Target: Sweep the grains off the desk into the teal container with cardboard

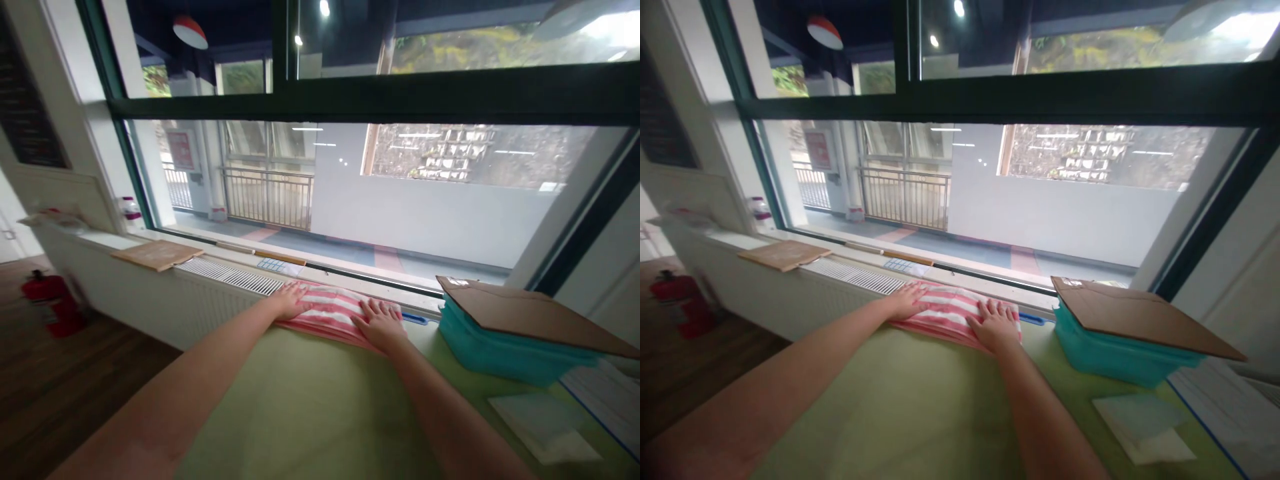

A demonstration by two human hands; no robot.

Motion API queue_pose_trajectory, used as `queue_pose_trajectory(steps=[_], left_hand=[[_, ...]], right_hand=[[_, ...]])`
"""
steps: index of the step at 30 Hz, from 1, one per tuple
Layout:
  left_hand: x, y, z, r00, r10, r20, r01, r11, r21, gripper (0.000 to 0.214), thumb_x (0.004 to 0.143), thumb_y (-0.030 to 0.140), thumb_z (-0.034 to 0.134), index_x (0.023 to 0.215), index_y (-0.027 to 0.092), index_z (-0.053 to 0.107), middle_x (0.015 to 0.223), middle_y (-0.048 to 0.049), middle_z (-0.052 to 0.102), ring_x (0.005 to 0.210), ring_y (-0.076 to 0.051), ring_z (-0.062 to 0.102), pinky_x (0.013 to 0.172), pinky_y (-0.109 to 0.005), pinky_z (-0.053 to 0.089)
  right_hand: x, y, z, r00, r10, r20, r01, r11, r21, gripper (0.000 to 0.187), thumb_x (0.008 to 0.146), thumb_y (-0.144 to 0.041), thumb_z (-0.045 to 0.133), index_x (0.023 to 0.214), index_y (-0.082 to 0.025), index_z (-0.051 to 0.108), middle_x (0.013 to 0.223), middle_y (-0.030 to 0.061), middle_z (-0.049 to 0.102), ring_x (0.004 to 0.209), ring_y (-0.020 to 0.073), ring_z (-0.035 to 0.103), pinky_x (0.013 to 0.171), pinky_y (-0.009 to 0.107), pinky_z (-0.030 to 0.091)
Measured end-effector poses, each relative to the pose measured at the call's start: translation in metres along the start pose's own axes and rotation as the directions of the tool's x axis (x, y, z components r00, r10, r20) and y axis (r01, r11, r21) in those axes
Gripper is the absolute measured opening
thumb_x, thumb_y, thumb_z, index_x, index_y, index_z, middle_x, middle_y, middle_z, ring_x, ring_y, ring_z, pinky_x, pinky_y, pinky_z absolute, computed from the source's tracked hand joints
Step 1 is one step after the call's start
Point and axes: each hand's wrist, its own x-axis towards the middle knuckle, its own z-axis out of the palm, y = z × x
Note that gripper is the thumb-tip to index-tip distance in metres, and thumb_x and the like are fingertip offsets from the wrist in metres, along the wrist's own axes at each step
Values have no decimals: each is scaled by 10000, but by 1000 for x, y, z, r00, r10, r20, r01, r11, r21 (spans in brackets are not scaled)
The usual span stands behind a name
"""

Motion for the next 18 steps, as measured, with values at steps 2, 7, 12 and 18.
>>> queue_pose_trajectory(steps=[2, 7, 12, 18], left_hand=[[-21, -1, 2, 1000, 0, 6, 0, 1000, -8, 980, 856, 792, 181, 1560, 117, 280, 1636, -145, 151, 1515, -300, 88, 1204, -435, 87], [-89, 2, 8, 1000, -30, 5, 30, 999, -18, 1019, 847, 807, 148, 1560, 90, 268, 1636, -167, 127, 1514, -332, 43, 1201, -468, 100], [-164, 12, 14, 999, -48, -15, 48, 999, -4, 973, 868, 782, 170, 1563, 109, 268, 1636, -167, 132, 1513, -334, 53, 1197, -472, 120], [-246, 29, 20, 998, -68, -15, 68, 998, 8, 951, 878, 769, 187, 1564, 116, 266, 1634, -178, 132, 1515, -321, 52, 1201, -454, 94]], right_hand=[[-17, -8, 1, 1000, -16, 2, 16, 1000, 4, 795, 913, -716, 164, 1571, -273, 213, 1645, 53, 164, 1503, 295, 117, 1189, 486, 58], [-71, -30, 0, 998, -54, 22, 53, 998, 33, 808, 906, -727, 170, 1568, -266, 229, 1646, 62, 159, 1502, 310, 109, 1185, 479, 86], [-136, -47, -1, 996, -88, 26, 86, 994, 69, 781, 915, -703, 196, 1561, -267, 259, 1639, 71, 188, 1494, 312, 148, 1185, 463, 105], [-215, -65, -1, 994, -107, 0, 106, 991, 77, 772, 917, -696, 213, 1551, -262, 290, 1630, 71, 223, 1491, 319, 158, 1182, 483, 108]])
